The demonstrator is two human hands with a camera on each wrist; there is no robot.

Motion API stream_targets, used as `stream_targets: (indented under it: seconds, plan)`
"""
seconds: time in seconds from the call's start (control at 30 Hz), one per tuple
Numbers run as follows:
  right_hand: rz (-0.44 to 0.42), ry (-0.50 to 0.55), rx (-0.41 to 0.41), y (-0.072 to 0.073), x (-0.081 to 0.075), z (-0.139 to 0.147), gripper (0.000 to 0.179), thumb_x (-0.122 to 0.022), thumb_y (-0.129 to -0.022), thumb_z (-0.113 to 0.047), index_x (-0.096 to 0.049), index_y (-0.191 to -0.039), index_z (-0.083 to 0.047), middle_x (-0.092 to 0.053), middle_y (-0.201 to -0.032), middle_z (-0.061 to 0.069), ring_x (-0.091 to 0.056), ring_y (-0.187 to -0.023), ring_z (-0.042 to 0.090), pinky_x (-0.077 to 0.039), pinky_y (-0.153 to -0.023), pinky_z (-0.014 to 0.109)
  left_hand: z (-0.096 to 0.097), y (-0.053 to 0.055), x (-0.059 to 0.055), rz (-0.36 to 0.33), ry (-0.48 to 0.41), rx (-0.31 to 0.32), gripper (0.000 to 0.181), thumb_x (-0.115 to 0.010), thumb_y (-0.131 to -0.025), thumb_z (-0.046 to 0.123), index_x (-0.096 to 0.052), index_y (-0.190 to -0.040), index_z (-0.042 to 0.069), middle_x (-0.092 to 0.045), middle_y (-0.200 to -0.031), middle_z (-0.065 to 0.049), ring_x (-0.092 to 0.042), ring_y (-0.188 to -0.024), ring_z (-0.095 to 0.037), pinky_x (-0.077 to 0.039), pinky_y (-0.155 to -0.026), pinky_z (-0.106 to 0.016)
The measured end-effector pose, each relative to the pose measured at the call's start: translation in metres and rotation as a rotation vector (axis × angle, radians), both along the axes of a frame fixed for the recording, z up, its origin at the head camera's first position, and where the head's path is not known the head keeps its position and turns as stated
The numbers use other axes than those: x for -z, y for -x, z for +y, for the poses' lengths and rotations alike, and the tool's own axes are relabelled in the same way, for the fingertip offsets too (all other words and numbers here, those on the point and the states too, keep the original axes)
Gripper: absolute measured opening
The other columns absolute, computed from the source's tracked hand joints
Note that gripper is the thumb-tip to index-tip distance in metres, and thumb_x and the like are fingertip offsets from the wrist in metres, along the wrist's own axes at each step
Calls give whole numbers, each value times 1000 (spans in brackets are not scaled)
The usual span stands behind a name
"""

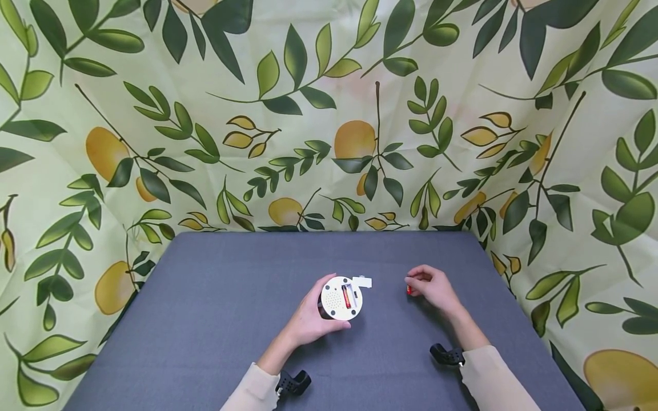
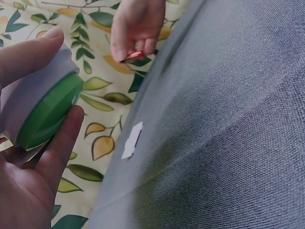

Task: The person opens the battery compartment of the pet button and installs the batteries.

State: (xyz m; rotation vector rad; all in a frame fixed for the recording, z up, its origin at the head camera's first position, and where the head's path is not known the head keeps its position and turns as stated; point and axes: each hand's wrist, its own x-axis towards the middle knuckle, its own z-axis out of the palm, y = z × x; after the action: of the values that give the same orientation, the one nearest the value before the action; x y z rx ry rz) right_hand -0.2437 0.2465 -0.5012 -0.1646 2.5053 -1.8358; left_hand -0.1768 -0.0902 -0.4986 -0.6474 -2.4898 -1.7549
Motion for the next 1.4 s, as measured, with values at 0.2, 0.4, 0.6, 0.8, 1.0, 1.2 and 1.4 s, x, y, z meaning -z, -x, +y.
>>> stream_targets:
  seconds: [0.2, 0.4, 0.6, 0.8, 1.0, 1.2, 1.4]
  plan:
    - [18, 25, -39, -4, -8, -12, 21, -72, -93, -7, -63, -106, 8, -68, -86, 9, -67, -71, 18, -59, -69, 37, 0, 0, 0, -1, 9, -3, 103, -97, -67, 26, -40, -153, 23, -55, -138, 4, -52, -123, -17, -41, -105, -33]
    - [9, 29, -47, -8, -14, -23, 26, -74, -92, -8, -63, -108, 9, -67, -89, 14, -67, -73, 19, -59, -73, 44, -1, 0, 0, -1, 8, -1, 103, -97, -67, 25, -40, -153, 22, -55, -138, 4, -52, -123, -16, -41, -105, -33]
    - [31, 26, -69, -12, -21, -35, 25, -75, -93, -10, -64, -109, 7, -65, -93, 16, -67, -76, 21, -58, -75, 44, -2, 0, -2, -17, -12, 10, 104, -97, -67, 22, -40, -153, 21, -55, -138, 3, -53, -121, -17, -43, -102, -31]
    - [45, 60, -75, -17, -26, -47, 26, -75, -92, -7, -63, -109, 9, -65, -93, 16, -67, -75, 19, -59, -75, 44, -3, 0, -4, -22, -1, 6, 104, -97, -67, 23, -40, -153, 22, -55, -138, 2, -53, -121, -17, -42, -103, -31]
    - [79, 81, -91, -23, -32, -58, 21, -75, -91, -5, -65, -105, 7, -65, -91, 17, -67, -73, 19, -59, -74, 42, -3, 0, -4, -4, 11, 6, 104, -96, -68, 26, -39, -154, 20, -55, -139, -1, -52, -123, -19, -41, -104, -35]
    - [92, 84, -100, -29, -35, -68, 23, -76, -91, -7, -65, -106, 6, -66, -91, 17, -66, -74, 21, -58, -75, 41, -3, 0, -2, -16, 11, 10, 103, -97, -68, 27, -39, -153, 22, -55, -138, 3, -53, -122, -16, -42, -102, -33]
    - [125, 89, -109, -37, -38, -75, 20, -77, -91, -7, -66, -104, 4, -66, -90, 17, -67, -74, 26, -57, -73, 38, -3, 0, -2, -19, 6, 17, 103, -97, -68, 27, -39, -153, 20, -54, -138, 5, -53, -121, -16, -42, -102, -31]
